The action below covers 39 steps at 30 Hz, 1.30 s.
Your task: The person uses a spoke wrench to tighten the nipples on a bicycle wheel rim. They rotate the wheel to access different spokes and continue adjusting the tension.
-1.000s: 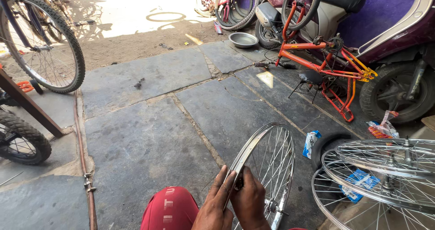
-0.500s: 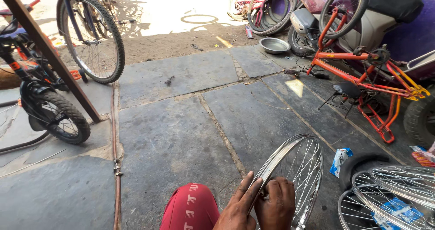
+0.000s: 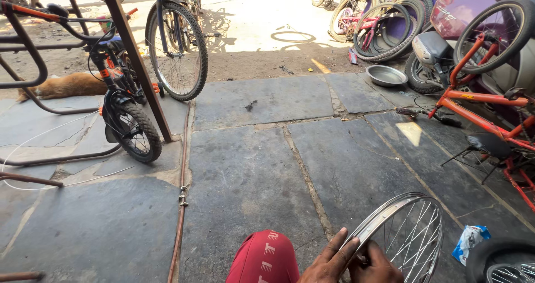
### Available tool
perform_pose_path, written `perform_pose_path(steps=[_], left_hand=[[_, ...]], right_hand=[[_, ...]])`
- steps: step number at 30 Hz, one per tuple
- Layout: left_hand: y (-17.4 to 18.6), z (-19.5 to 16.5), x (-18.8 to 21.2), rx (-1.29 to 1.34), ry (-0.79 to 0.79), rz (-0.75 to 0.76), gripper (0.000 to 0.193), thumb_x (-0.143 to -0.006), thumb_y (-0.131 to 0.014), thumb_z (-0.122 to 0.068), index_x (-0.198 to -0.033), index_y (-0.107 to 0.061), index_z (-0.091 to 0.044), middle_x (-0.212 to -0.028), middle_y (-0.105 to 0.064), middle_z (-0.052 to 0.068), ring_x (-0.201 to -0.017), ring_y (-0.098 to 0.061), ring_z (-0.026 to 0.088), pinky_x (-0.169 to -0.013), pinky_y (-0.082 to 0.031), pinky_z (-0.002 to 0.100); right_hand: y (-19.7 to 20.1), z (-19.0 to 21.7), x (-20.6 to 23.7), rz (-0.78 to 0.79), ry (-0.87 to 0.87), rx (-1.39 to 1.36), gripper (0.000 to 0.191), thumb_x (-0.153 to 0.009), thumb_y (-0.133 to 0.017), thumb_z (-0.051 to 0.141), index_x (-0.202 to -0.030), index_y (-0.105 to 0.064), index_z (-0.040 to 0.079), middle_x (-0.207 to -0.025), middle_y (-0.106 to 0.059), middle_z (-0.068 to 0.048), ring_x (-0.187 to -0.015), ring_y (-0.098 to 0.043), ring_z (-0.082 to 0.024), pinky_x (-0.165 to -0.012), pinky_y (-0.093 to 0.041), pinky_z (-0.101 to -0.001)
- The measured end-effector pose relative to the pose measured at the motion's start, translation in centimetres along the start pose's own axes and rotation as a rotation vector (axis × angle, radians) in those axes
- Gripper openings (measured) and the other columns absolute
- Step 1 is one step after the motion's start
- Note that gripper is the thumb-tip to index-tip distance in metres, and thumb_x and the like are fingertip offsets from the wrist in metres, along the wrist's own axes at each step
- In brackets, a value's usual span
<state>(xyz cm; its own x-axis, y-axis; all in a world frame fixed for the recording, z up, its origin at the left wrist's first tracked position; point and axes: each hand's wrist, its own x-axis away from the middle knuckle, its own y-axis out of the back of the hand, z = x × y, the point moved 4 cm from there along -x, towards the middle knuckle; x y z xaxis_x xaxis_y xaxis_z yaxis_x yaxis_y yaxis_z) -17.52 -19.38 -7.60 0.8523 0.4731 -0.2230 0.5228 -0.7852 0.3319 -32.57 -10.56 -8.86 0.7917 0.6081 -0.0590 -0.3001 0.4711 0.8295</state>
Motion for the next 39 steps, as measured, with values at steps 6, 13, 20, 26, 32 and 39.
perform_pose_path(steps=[6, 13, 20, 26, 32, 39], left_hand=[[-0.1, -0.5, -0.2, -0.024, 0.028, -0.036, 0.049, -0.106, -0.051, -0.036, -0.154, -0.049, -0.028, -0.168, -0.033, 0.011, -0.151, -0.036, 0.038, -0.114, -0.037, 0.049], [0.6, -1.2, 1.0, -0.034, 0.022, 0.031, 0.05, -0.109, -0.052, -0.035, -0.157, -0.046, -0.026, -0.169, -0.032, 0.014, -0.153, -0.029, 0.043, -0.116, -0.035, 0.058], [-0.4, -0.2, 1.7, -0.154, -0.471, -0.325, 0.042, -0.115, -0.05, -0.02, -0.155, -0.051, -0.009, -0.159, -0.05, 0.02, -0.147, -0.05, 0.037, -0.117, -0.04, 0.048], [-0.1, -0.2, 2.7, -0.245, -0.555, -0.399, 0.039, -0.113, -0.053, -0.013, -0.152, -0.053, -0.004, -0.154, -0.056, 0.017, -0.144, -0.055, 0.031, -0.117, -0.042, 0.042], [-2.5, -0.1, 2.5, -0.341, -0.626, -0.502, 0.037, -0.112, -0.057, -0.005, -0.149, -0.055, 0.002, -0.149, -0.062, 0.014, -0.142, -0.06, 0.025, -0.116, -0.045, 0.037], [-2.9, 1.7, 3.8, 0.002, -0.365, -0.166, 0.052, -0.101, -0.055, 0.005, -0.152, -0.052, -0.004, -0.16, -0.046, 0.02, -0.146, -0.051, 0.032, -0.112, -0.043, 0.04]], right_hand=[[-1.2, 0.1, -1.0, 0.045, 0.114, 0.021, 0.054, -0.088, -0.074, 0.034, -0.137, -0.064, 0.015, -0.114, -0.076, -0.015, -0.107, -0.078, -0.026, -0.09, -0.065, -0.0384], [1.2, -3.0, -3.7, 0.796, -0.105, -0.359, 0.077, -0.09, -0.072, 0.045, -0.15, -0.042, 0.009, -0.14, -0.058, -0.018, -0.133, -0.062, -0.033, -0.116, -0.052, -0.0489], [-1.1, -2.1, -2.3, 0.185, 0.009, 0.018, 0.064, -0.089, -0.071, 0.034, -0.144, -0.049, 0.008, -0.134, -0.063, -0.016, -0.13, -0.064, -0.029, -0.113, -0.053, -0.0468], [-4.2, 0.9, -1.8, -0.012, 0.093, 0.045, 0.053, -0.089, -0.07, 0.027, -0.136, -0.057, 0.007, -0.127, -0.069, -0.015, -0.125, -0.068, -0.027, -0.109, -0.056, -0.045], [-3.9, -5.5, -1.9, -0.004, 0.014, -0.048, 0.042, -0.089, -0.069, 0.02, -0.128, -0.064, 0.006, -0.12, -0.075, -0.014, -0.12, -0.072, -0.025, -0.104, -0.059, -0.0432], [-2.8, -8.2, 3.8, -0.059, -0.057, -0.578, 0.031, -0.089, -0.068, 0.011, -0.119, -0.073, 0.005, -0.112, -0.082, -0.012, -0.114, -0.077, -0.023, -0.1, -0.062, -0.0411]])
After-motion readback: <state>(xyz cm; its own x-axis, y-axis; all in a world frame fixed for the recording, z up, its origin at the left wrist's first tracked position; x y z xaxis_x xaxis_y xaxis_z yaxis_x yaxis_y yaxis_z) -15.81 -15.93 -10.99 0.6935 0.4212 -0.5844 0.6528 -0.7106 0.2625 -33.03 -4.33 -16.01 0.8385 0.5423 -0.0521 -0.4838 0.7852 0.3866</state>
